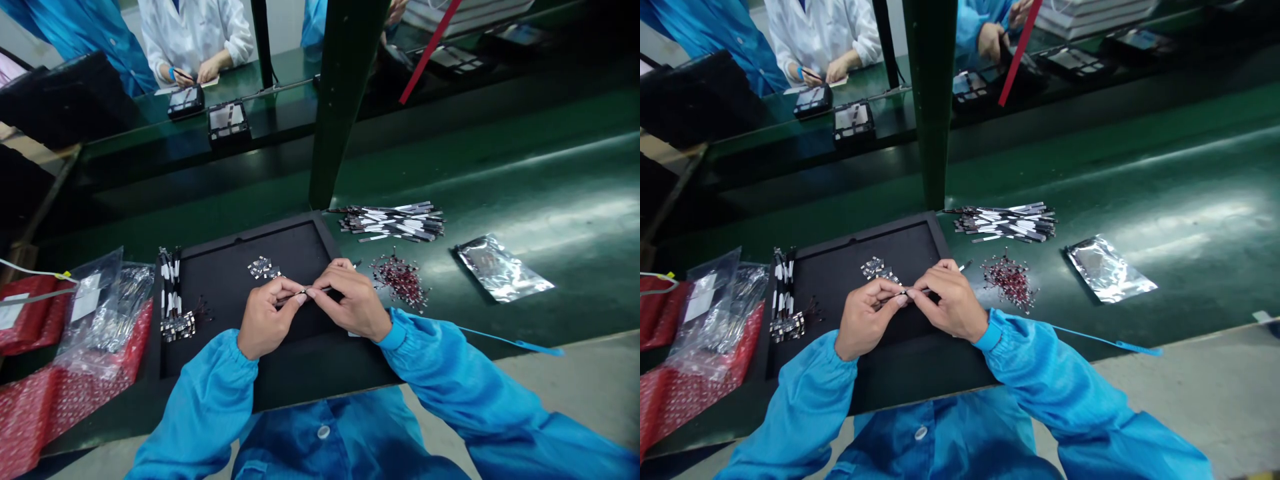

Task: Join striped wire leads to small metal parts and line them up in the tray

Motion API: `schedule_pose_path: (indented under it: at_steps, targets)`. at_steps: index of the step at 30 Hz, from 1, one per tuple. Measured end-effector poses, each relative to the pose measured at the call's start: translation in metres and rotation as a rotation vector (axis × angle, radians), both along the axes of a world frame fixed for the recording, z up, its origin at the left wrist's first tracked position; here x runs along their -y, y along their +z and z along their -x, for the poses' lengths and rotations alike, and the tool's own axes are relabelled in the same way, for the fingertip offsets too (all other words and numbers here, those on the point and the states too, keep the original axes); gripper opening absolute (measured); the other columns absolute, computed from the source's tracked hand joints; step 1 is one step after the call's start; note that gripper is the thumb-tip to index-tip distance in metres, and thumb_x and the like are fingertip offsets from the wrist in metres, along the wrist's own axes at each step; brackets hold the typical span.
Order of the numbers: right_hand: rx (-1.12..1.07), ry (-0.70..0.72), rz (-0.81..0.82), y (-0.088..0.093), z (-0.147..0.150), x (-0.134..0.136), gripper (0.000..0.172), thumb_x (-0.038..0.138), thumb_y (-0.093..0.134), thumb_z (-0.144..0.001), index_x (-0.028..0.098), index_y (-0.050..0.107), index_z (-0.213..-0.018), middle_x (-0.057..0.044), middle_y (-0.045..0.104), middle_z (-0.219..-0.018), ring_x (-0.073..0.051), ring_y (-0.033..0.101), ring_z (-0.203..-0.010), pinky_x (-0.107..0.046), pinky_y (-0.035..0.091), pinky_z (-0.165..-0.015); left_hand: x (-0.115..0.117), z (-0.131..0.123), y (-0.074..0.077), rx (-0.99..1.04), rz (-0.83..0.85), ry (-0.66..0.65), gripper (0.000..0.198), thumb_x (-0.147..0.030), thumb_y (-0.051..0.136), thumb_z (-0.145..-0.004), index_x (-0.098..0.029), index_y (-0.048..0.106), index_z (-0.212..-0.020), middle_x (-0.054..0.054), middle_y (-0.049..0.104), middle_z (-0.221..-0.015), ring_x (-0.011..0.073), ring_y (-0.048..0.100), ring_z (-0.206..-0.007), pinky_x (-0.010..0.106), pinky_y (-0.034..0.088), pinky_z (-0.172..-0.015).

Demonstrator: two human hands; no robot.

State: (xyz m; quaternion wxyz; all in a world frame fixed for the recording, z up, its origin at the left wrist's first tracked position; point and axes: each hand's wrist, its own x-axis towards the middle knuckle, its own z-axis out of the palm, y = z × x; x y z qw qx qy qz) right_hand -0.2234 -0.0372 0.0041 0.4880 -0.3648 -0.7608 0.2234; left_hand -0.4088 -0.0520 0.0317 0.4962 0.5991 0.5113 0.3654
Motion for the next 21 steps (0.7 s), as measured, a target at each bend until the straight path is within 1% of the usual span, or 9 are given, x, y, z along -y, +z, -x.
schedule_pose_path:
  at_steps: [3, 8, 12, 18, 21]
  targets:
    - [-0.019, -0.005, 0.005, 0.0012, 0.0005, 0.0000, 0.014, 0.018, 0.064, -0.094, 0.020, 0.060, -0.080, 0.000, 0.064, -0.070, -0.014, 0.056, -0.062, -0.038, 0.041, -0.078, -0.0007, -0.0008, 0.0014, -0.006, -0.007, 0.007, 0.009, -0.026, 0.070, -0.086, -0.016, 0.069, -0.087, 0.005, 0.076, -0.083, 0.0180, 0.074, -0.079, 0.025, 0.057, -0.073]
    - [-0.028, -0.051, 0.022, 0.0022, 0.0020, 0.0008, 0.016, 0.016, 0.063, -0.093, 0.020, 0.061, -0.078, 0.001, 0.064, -0.069, -0.014, 0.056, -0.060, -0.039, 0.041, -0.077, -0.0002, -0.0022, 0.0025, 0.004, -0.044, 0.021, 0.012, -0.024, 0.067, -0.087, -0.017, 0.073, -0.095, 0.005, 0.077, -0.086, 0.0177, 0.074, -0.078, 0.027, 0.059, -0.076]
    - [-0.028, -0.073, 0.038, 0.0009, 0.0029, 0.0019, 0.018, 0.017, 0.064, -0.091, 0.020, 0.058, -0.075, 0.002, 0.062, -0.067, -0.013, 0.054, -0.059, -0.039, 0.041, -0.077, 0.0005, -0.0015, 0.0026, 0.004, -0.073, 0.017, 0.013, -0.025, 0.067, -0.089, -0.017, 0.075, -0.095, 0.005, 0.077, -0.086, 0.0176, 0.073, -0.078, 0.028, 0.060, -0.077]
    - [-0.038, -0.076, 0.045, 0.0009, 0.0033, 0.0031, 0.021, 0.020, 0.065, -0.092, 0.021, 0.057, -0.073, 0.002, 0.063, -0.066, -0.014, 0.054, -0.058, -0.039, 0.043, -0.076, -0.0016, -0.0010, 0.0004, 0.081, 0.009, 0.020, 0.016, -0.031, 0.073, -0.085, -0.016, 0.074, -0.093, 0.006, 0.075, -0.086, 0.0183, 0.073, -0.079, 0.029, 0.060, -0.079]
    - [-0.038, -0.055, 0.056, 0.0025, 0.0037, 0.0035, 0.020, 0.021, 0.063, -0.094, 0.021, 0.059, -0.075, 0.001, 0.064, -0.066, -0.014, 0.055, -0.059, -0.039, 0.043, -0.076, -0.0028, -0.0003, -0.0010, 0.130, 0.048, 0.008, 0.017, -0.032, 0.073, -0.085, -0.016, 0.072, -0.089, 0.005, 0.073, -0.082, 0.0172, 0.071, -0.075, 0.029, 0.059, -0.075]
